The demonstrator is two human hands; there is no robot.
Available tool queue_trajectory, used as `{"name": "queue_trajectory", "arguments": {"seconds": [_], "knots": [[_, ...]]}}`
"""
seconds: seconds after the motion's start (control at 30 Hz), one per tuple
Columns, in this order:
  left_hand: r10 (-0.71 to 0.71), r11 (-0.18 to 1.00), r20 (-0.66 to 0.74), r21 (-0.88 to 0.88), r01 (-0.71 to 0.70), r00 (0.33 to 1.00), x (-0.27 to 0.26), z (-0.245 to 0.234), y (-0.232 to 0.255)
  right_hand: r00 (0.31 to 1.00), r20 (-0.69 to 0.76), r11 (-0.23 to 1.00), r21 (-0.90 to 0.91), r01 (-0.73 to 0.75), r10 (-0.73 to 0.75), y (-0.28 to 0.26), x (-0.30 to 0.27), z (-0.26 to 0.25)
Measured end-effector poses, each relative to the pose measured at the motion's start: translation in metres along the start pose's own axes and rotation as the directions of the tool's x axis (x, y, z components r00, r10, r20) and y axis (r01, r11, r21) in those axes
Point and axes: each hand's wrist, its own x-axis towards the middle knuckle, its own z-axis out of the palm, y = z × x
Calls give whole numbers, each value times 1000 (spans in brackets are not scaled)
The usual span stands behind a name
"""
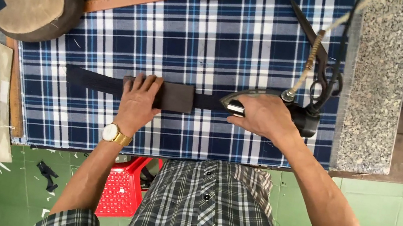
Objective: The person irons a long strip of dark fabric on a plaid-covered worktable using a steam iron and a wooden pressing block. They repeatedly fold, press, and trim the fabric with scissors, then iron again to set the folds.
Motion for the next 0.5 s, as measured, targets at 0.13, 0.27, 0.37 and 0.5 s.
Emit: {"name": "queue_trajectory", "arguments": {"seconds": [0.13,0.27,0.37,0.5], "knots": [[-22,1000,15,1,22,1000,2,0,4,999,17,999,19,33,-34,5,-3,-1],[-24,991,-106,125,38,994,1,13,11,997,56,997,58,55,-59,-6,-16,-16],[-37,961,-167,264,81,985,6,33,16,996,80,995,86,40,-47,-21,-30,-32],[-55,913,-148,392,110,987,11,40,22,998,48,997,66,28,-31,-20,-27,-24]]}}
